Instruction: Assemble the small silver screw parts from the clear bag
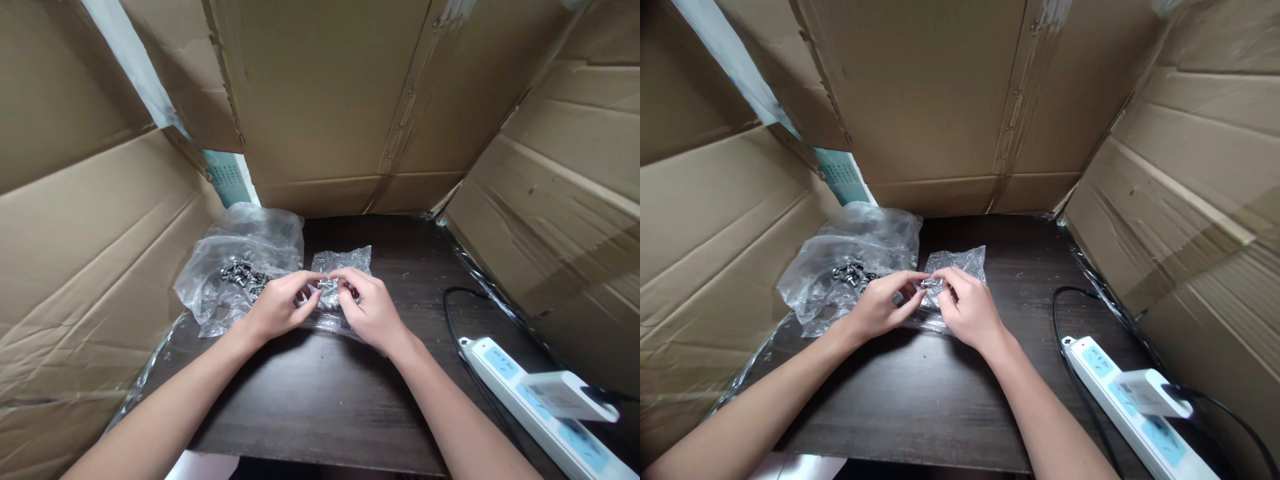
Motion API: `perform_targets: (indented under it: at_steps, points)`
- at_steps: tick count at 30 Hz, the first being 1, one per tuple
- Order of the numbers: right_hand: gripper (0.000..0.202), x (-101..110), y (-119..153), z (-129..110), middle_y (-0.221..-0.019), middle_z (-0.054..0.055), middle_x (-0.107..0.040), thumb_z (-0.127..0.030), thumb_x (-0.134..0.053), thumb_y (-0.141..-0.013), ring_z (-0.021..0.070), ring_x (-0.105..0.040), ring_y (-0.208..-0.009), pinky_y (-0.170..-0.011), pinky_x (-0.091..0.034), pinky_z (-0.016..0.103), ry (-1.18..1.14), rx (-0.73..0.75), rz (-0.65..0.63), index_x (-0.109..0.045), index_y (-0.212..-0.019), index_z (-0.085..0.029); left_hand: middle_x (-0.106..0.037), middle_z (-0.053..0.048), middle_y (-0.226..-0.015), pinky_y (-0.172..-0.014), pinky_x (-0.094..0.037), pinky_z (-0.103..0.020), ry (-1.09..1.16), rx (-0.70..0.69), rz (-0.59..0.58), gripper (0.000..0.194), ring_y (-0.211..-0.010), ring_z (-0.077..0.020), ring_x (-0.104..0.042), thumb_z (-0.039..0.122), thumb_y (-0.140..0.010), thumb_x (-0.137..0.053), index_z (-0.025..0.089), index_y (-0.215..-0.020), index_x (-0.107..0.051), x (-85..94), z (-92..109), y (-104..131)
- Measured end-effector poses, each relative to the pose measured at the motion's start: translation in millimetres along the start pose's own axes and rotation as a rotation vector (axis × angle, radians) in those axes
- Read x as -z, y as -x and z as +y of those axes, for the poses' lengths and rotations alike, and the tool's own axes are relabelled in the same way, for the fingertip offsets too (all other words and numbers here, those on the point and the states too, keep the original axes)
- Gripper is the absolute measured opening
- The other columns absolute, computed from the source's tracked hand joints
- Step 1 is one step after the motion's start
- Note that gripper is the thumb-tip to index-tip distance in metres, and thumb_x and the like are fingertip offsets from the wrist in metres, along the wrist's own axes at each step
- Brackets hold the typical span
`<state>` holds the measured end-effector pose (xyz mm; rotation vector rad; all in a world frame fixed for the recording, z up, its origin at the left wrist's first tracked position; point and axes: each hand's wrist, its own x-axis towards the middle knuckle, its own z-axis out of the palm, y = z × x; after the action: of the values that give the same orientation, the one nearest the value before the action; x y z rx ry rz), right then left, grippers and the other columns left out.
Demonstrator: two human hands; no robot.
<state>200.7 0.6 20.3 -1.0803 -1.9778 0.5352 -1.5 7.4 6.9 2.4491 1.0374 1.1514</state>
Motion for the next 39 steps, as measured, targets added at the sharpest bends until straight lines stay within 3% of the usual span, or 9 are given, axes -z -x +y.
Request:
perform_targets:
  at_steps: [7,13,19,26,39]
  points:
    - [0.026,-0.5,0.7,1.5,-0.088,0.002,-0.069,-0.009,-0.049,-0.086,0.0169,-0.062,-0.076,-0.072,-0.045,0.029,0.050,-0.014,-0.021,-0.068,-0.098,-0.020,-0.073,-0.004,-0.094,-0.070,-0.057,-0.023,0.011,0.001,-0.002,0.024,-0.069,-0.0110,-0.067,0.018,-0.094,-0.059,0.015,-0.118,-0.063,0.4,0.6,0.6]
    - [0.026,-1.0,0.5,0.1,-0.079,0.000,-0.064,-0.010,-0.048,-0.086,0.0150,-0.057,-0.066,-0.064,-0.044,0.027,0.000,-0.021,0.062,-0.067,-0.101,-0.020,-0.073,-0.004,-0.091,-0.070,-0.058,-0.024,0.004,0.007,-0.004,0.025,-0.069,-0.0115,-0.068,0.019,-0.094,-0.058,0.015,-0.118,-0.063,0.6,1.1,-0.3]
    - [0.025,-2.6,0.5,0.3,-0.083,0.002,-0.066,-0.010,-0.047,-0.087,0.0162,-0.059,-0.071,-0.067,-0.045,0.028,0.013,0.012,-0.015,-0.067,-0.098,-0.020,-0.073,-0.005,-0.092,-0.068,-0.057,-0.023,0.001,-0.009,0.012,0.024,-0.068,-0.0114,-0.067,0.020,-0.094,-0.059,0.016,-0.117,-0.063,-0.1,1.2,1.1]
    - [0.023,-0.9,0.0,-2.6,-0.079,0.001,-0.064,-0.012,-0.048,-0.089,0.0150,-0.057,-0.067,-0.065,-0.044,0.027,-0.034,0.027,0.034,-0.065,-0.101,-0.020,-0.072,-0.004,-0.092,-0.067,-0.056,-0.023,0.020,-0.004,0.006,0.025,-0.068,-0.0110,-0.066,0.020,-0.095,-0.058,0.016,-0.119,-0.063,0.8,2.8,-0.1]
    - [0.021,-1.0,1.4,-2.4,-0.085,0.001,-0.067,-0.012,-0.048,-0.090,0.0147,-0.058,-0.070,-0.066,-0.043,0.026,-0.008,0.005,-0.015,-0.065,-0.099,-0.020,-0.072,-0.004,-0.093,-0.067,-0.056,-0.022,0.004,-0.011,0.011,0.024,-0.068,-0.0109,-0.067,0.020,-0.094,-0.059,0.016,-0.118,-0.063,-0.5,1.2,0.7]
